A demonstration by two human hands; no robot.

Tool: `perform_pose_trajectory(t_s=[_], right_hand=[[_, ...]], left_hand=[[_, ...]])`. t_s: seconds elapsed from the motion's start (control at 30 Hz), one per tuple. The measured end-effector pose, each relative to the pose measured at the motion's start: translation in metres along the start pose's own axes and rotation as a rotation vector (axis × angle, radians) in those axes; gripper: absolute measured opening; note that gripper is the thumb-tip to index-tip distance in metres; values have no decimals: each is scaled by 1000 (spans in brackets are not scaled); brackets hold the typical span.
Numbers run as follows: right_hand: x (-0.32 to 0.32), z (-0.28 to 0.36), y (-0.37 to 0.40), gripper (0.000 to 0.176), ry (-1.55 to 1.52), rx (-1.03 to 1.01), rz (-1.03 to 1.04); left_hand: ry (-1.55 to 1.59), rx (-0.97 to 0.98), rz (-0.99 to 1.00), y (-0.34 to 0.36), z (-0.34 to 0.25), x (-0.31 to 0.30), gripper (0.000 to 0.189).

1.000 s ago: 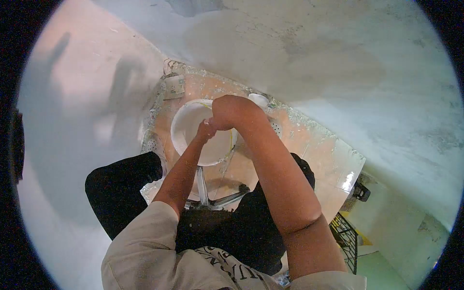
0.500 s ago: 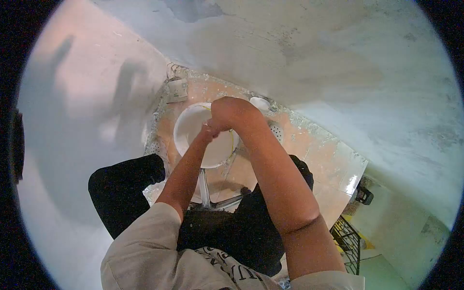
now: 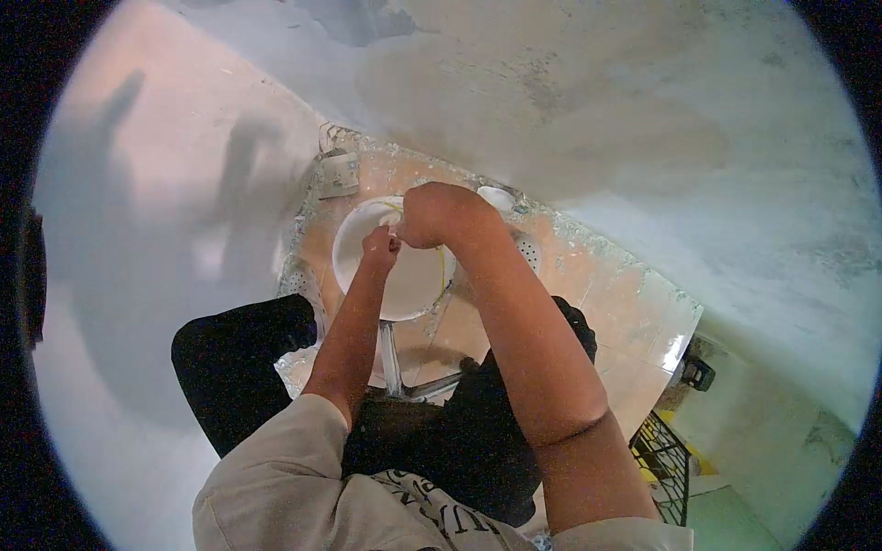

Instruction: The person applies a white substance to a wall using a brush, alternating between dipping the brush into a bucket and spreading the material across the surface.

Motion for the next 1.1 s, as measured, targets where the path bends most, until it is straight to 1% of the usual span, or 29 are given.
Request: perform_pose_trajectory(t_s=[0.07,0.1,0.17,0.2,0.27,0.3,0.37,0.4,0.47,0.6,0.67,0.7,0.77,0.8,0.87,0.9,0.93,1.0,1.03,1.07,1.1], right_hand=[[-4,0,4,36,2,51,19],[-5,1,4,36,2,50,16],[-5,2,3,35,0,19,33],[-3,2,2,35,-1,18,29],[-2,1,0,36,-13,6,-6],[-4,1,1,36,-15,6,-13],[-10,3,6,42,-47,-2,-56],[-10,3,6,42,-50,-6,-63],[-13,1,7,44,-26,-13,-107],[-24,-7,15,45,-23,4,-111],[-28,-14,21,47,-48,36,-110],[-29,-18,23,47,-50,37,-120],[-32,-32,27,44,-40,96,-136],[-34,-38,32,44,-41,97,-145],[-35,-56,44,39,-16,273,-131],[-36,-61,48,39,-20,272,-139],[-36,-67,51,36,-36,304,-123],[-36,-75,52,34,-54,335,-121],[-33,-77,50,38,-45,323,-136],[-30,-80,48,44,-36,311,-149],[-31,-82,49,44,-38,313,-162]], left_hand=[[-60,37,22,0,-4,-3,18],[-60,40,23,3,-6,-4,18],[-218,51,52,8,-8,-7,18],[-220,54,54,12,-9,-11,18],[-609,41,87,22,-11,-19,19],[-613,46,89,24,-14,-25,19],[-838,-186,173,29,-17,-40,18],[-842,-178,171,30,-25,-46,18],[-963,-397,219,33,-34,-55,20],[-1068,-359,192,65,-80,-62,22],[-1326,-280,292,86,-110,-61,21],[-1334,-271,294,94,-124,-66,21],[-1266,-267,458,111,-145,-65,24],[-1271,-260,460,120,-151,-60,24],[-1053,-149,588,142,-165,-40,26],[-1104,-46,585,157,-170,-23,30],[-1111,-39,584,164,-171,-9,30],[-806,93,701,181,-175,28,19],[-774,152,679,196,-173,48,22],[-779,164,688,206,-169,65,22],[-685,221,746,216,-168,83,27]])
Point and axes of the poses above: each hand's wrist, its own y-axis away from the middle knuckle, its own x-axis out of the palm, z = x × y, the point moved 4 cm from there along -y, towards the middle knuckle, and after that the axes turned 8 degrees about y, right-handed, at the moved point
